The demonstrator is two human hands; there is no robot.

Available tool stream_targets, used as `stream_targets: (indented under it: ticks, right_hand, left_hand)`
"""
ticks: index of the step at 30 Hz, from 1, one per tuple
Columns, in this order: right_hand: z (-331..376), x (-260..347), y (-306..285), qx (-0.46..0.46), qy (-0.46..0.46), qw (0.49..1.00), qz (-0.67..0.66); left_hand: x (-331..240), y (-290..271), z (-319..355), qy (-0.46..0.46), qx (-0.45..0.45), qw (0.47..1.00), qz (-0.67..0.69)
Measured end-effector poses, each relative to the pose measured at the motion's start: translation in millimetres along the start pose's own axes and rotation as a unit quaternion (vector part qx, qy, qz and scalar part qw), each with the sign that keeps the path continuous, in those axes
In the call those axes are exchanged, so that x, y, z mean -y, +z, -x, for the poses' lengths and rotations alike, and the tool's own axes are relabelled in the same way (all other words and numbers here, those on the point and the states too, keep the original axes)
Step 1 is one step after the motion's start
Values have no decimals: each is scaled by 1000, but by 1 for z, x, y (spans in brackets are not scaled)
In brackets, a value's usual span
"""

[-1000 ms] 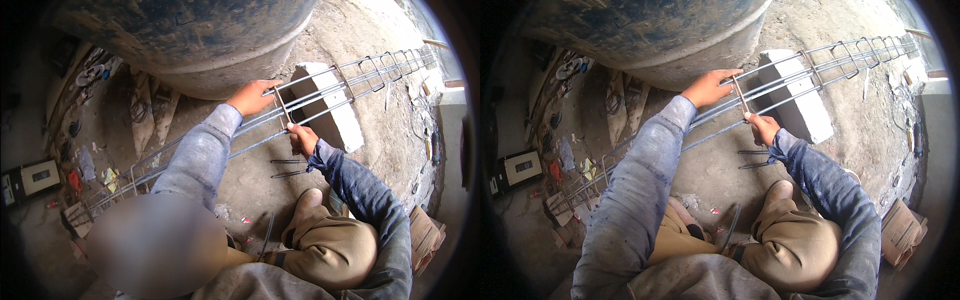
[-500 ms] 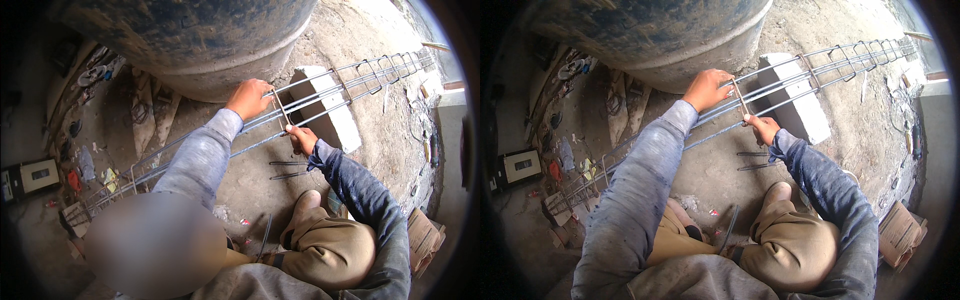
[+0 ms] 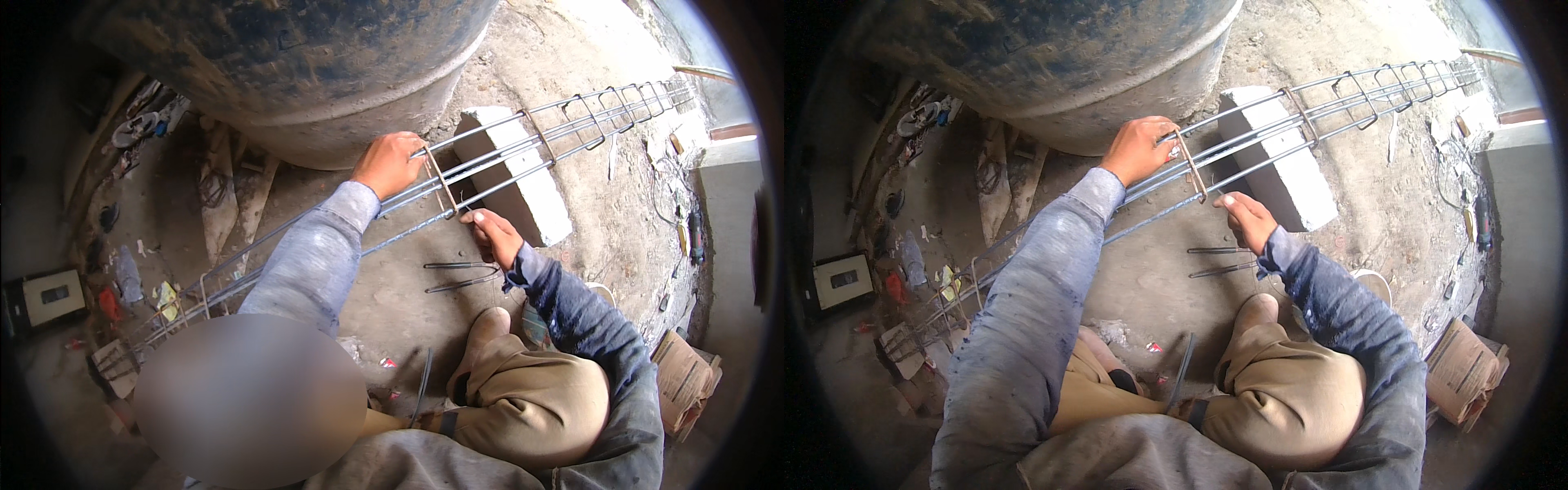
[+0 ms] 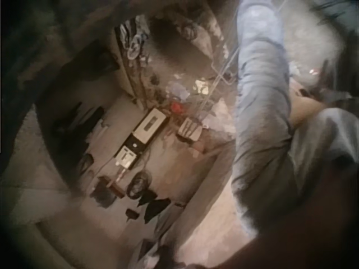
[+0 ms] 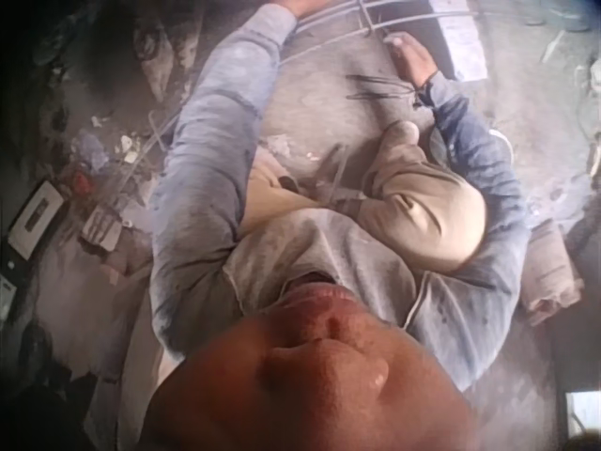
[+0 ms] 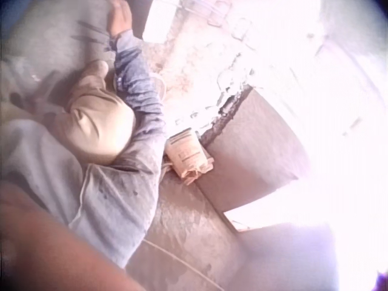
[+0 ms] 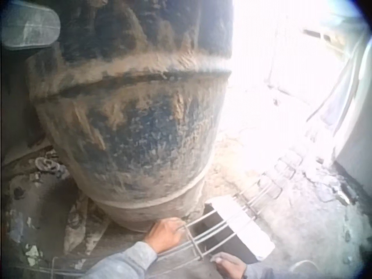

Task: The person constructs a rebar reinforcement cage by hand-tying thin wire around steel rods and square stirrups using a pair of pliers.

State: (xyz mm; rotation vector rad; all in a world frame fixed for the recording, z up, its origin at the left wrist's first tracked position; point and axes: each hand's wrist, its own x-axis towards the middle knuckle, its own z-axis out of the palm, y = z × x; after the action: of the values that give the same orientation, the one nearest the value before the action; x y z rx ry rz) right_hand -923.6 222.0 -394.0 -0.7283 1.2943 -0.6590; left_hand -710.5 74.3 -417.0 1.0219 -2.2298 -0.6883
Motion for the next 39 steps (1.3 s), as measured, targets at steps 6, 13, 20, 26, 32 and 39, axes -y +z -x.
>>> stream_targets:
  ticks: [6,13,20,26,32,39]
  right_hand:
    - [21,6,-19,-19,-107,969,222]
    - [37,56,-21,-100,-172,954,223]
    - [-37,96,12,-73,-190,809,552]
    - [-56,101,24,-112,-158,756,625]
    - [-76,104,34,-114,-96,765,626]
    - [-116,99,34,-138,107,868,464]
  left_hand:
    - [-5,-1,-3,-4,9,1000,9]
    - [-3,1,-2,-9,11,1000,19]
    - [5,3,-5,25,5,1000,15]
    - [6,5,-5,-4,33,999,19]
    - [7,-2,-5,-48,42,996,58]
    - [4,-1,-6,-88,59,992,75]
